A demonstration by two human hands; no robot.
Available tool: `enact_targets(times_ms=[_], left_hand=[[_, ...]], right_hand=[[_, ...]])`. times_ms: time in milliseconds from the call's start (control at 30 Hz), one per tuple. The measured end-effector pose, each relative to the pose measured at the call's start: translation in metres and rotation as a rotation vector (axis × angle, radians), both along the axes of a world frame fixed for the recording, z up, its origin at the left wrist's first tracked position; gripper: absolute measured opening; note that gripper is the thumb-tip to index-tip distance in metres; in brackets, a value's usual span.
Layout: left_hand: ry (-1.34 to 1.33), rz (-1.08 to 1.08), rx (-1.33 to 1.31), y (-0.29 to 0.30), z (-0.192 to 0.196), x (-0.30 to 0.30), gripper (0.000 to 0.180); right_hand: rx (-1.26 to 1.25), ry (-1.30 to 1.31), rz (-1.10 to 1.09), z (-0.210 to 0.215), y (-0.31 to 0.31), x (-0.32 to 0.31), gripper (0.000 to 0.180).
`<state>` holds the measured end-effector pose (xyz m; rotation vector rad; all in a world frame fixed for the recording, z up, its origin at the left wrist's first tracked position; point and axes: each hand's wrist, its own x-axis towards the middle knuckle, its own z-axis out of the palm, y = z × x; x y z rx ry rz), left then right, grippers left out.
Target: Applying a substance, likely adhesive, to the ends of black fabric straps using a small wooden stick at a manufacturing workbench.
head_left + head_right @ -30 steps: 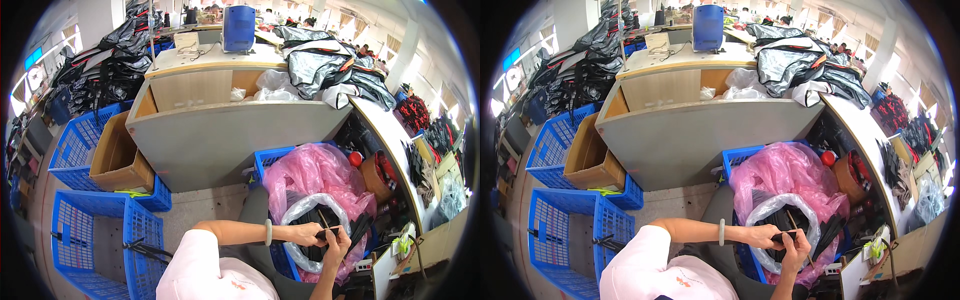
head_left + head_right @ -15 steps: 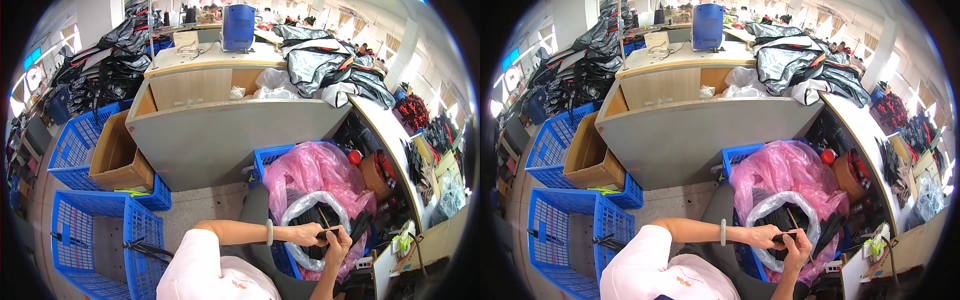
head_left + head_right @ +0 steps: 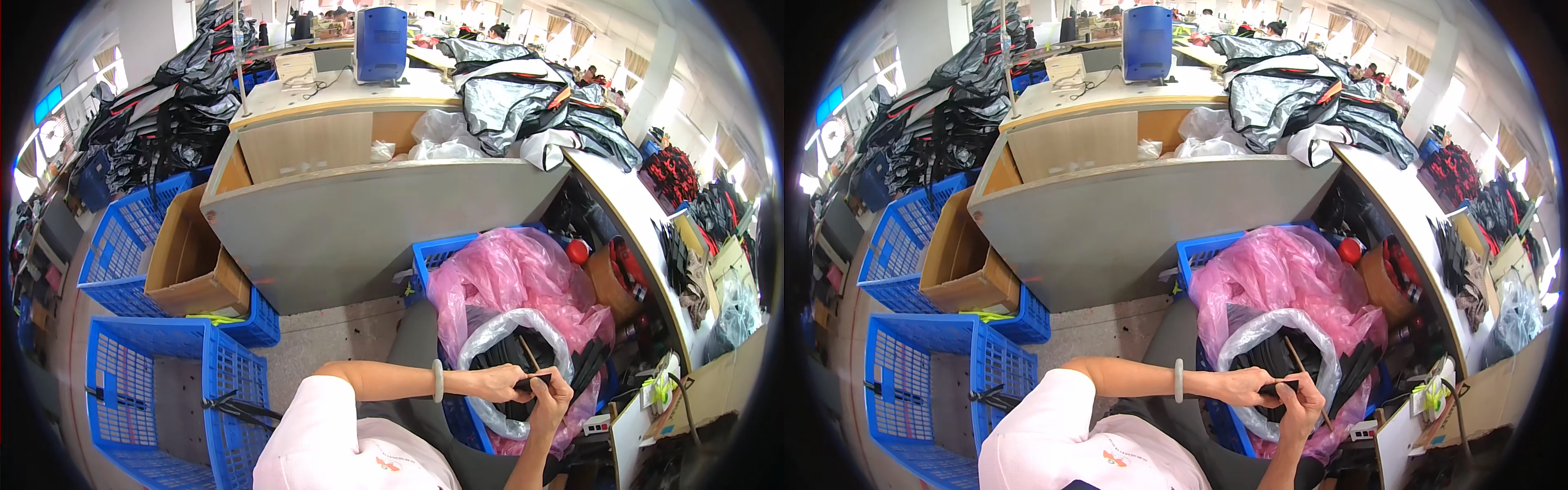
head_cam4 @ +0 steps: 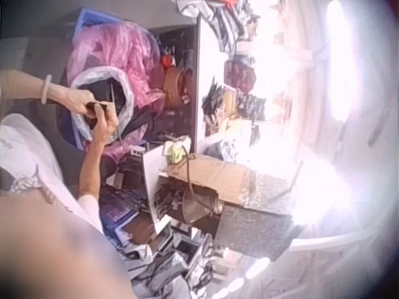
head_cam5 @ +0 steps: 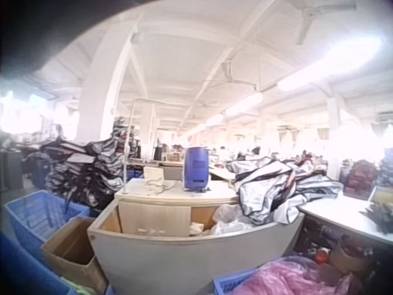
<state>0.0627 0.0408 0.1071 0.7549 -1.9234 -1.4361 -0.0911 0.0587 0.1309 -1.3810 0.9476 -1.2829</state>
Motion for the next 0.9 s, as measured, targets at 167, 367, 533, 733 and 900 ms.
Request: enact_targets(times_ms=[167,367,533,733,900], left_hand=[[-0.017,0.021,0.009,0.002,0.001,-0.004,0.024],[-0.061,-0.002,0.022,0.003,0.003,-0.008,0.025],[0.002,-0.007,-0.037,0.004,-0.005,-0.013,0.025],[0.205,-0.471,0.795,0.009,0.024,0.002,0.023],[0.320,-0.367,0.763,0.010,0.021,-0.008,0.022]], right_hand=[[-0.010,-0.009,-0.006,-0.005,0.000,-0.006,0.004],[-0.009,-0.039,-0.032,-0.008,0.004,-0.010,0.004],[-0.022,-0.037,-0.038,-0.014,0.003,-0.016,0.006],[-0.106,-0.062,0.041,0.004,0.002,-0.015,0.008],[-0.200,0.052,-0.059,0.017,-0.002,-0.008,0.005]])
